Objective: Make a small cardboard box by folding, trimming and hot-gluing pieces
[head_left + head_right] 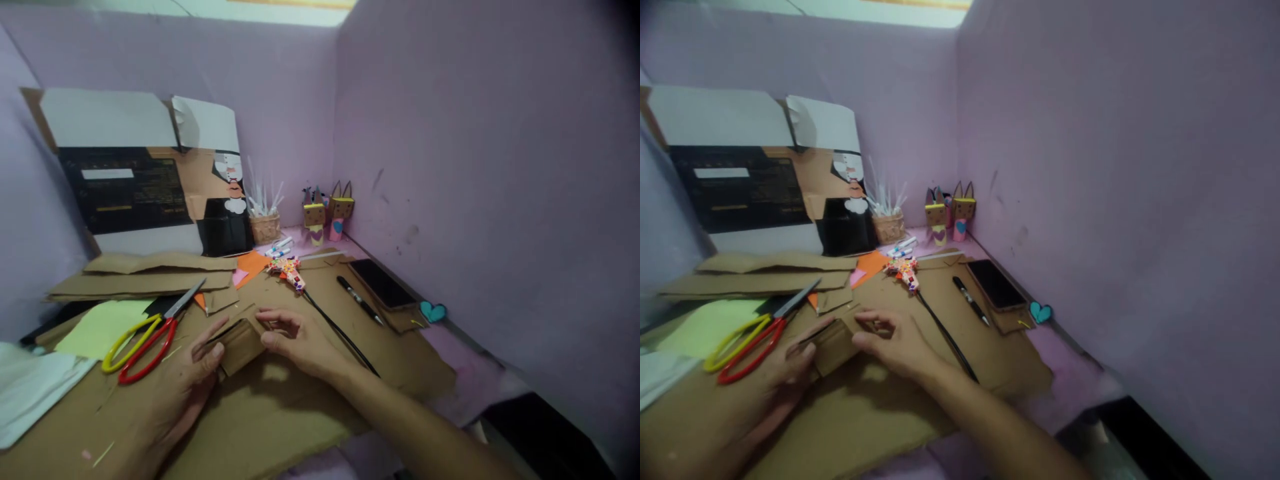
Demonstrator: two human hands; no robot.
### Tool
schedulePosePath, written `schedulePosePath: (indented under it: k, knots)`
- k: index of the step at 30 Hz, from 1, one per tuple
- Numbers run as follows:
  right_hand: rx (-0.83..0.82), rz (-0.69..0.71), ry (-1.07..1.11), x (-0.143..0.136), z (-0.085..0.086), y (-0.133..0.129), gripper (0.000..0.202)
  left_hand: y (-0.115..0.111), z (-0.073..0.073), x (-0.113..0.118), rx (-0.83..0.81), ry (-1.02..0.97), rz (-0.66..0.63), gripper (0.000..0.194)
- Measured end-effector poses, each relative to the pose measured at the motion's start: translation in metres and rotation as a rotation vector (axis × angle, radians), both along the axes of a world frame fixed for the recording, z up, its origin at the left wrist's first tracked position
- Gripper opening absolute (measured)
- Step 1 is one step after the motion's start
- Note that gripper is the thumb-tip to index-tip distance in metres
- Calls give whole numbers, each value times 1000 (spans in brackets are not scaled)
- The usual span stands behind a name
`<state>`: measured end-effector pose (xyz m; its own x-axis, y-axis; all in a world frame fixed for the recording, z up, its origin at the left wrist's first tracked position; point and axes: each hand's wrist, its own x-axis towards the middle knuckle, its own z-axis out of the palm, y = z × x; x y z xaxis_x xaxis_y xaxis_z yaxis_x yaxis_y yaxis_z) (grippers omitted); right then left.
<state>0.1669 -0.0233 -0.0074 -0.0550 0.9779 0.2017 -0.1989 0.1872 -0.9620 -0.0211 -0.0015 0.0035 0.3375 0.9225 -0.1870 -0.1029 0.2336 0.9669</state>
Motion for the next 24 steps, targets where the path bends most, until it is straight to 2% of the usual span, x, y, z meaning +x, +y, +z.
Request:
schedulePosePath:
  k: [4, 8, 11, 15, 20, 22, 24]
  knots:
    - [-5, 57, -41, 6, 0, 3, 56, -4, 10, 4, -84, 10, 6, 69]
    - [-54, 48, 0, 7, -3, 6, 57, -8, 15, 9, -76, -26, 56, 68]
    - [-58, 38, 36, 7, -3, 5, 49, -8, 13, 8, -43, -17, 80, 73]
    - [-100, 125, 93, 9, -3, 3, 45, -4, 5, 4, 0, 29, 155, 82]
    - [-114, 217, 96, 9, -5, 0, 45, -2, -1, 0, 114, 105, 208, 78]
    - [-108, 192, 103, 6, -5, -1, 41, -3, 0, 0, 116, 85, 200, 77]
    - [-99, 82, 58, 2, -5, -3, 33, -3, 2, 1, 101, 29, 205, 78]
